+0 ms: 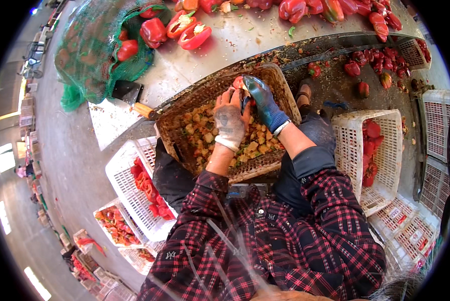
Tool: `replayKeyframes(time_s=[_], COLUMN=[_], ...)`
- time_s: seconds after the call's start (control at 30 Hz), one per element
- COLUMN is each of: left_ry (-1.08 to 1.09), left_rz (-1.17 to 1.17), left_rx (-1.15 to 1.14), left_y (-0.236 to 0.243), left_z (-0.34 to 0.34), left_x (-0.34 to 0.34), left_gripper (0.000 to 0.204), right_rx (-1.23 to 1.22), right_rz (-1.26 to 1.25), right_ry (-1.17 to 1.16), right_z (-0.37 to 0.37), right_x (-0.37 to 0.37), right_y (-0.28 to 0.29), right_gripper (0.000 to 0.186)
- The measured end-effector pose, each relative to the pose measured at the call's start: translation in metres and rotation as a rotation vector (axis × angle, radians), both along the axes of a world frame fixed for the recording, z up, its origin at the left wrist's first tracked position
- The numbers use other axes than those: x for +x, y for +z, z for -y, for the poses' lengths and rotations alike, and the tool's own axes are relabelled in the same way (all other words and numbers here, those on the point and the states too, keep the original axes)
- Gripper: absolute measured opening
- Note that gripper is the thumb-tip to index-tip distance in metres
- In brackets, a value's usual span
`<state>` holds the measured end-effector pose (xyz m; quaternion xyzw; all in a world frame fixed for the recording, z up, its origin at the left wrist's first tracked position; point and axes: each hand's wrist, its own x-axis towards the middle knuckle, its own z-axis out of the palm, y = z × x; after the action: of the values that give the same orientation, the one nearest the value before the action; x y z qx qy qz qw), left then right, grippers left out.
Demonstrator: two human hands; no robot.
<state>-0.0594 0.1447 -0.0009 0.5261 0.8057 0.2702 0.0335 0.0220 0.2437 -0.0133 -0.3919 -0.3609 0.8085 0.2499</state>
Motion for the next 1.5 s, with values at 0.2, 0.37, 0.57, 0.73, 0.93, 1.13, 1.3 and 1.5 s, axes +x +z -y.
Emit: replayKeyframes(time_s=[0.2,0.37,0.57,0.73,0.93,1.13,1.3,1.5], left_ry=[0.132,0.129,-0.161,-0.377,-0.281,-0.161,0.147,-0.067], left_rz=[0.705,0.959,0.713,0.546,1.694,0.462,1.139,0.228], left_rx=[-0.039,0.278,0.209,-0.037,-0.156,-0.019,0.294,-0.176], left_y=[-0.041,-0.075,-0.009,-0.016,0.003,-0.010,-0.070,-0.004], left_z=[-0.008,-0.026,-0.015,0.002,0.016,0.001,0.035,0.039], left_x=[0.002,0.001,0.018,0.006,-0.022,-0.003,-0.010,-0.025], left_gripper=[0.044,0.037,0.041,0.042,0.046,0.026,0.058,0.055], right_rx=[0.693,0.578,0.081,0.235,0.523,0.119,0.259,0.177], right_rz=[0.403,0.230,0.135,0.248,0.037,0.113,-0.188,-0.257], right_ry=[0.028,-0.078,-0.022,0.231,0.385,0.275,0.132,0.089], right_z=[0.004,-0.002,-0.014,-0.014,-0.016,0.004,0.011,0.023], right_x=[-0.010,-0.004,0.017,0.020,0.034,0.033,0.058,0.061], right_y=[-0.051,-0.044,-0.009,-0.003,-0.016,-0.029,-0.066,-0.016], right_gripper=[0.047,0.045,0.030,0.036,0.038,0.030,0.041,0.037])
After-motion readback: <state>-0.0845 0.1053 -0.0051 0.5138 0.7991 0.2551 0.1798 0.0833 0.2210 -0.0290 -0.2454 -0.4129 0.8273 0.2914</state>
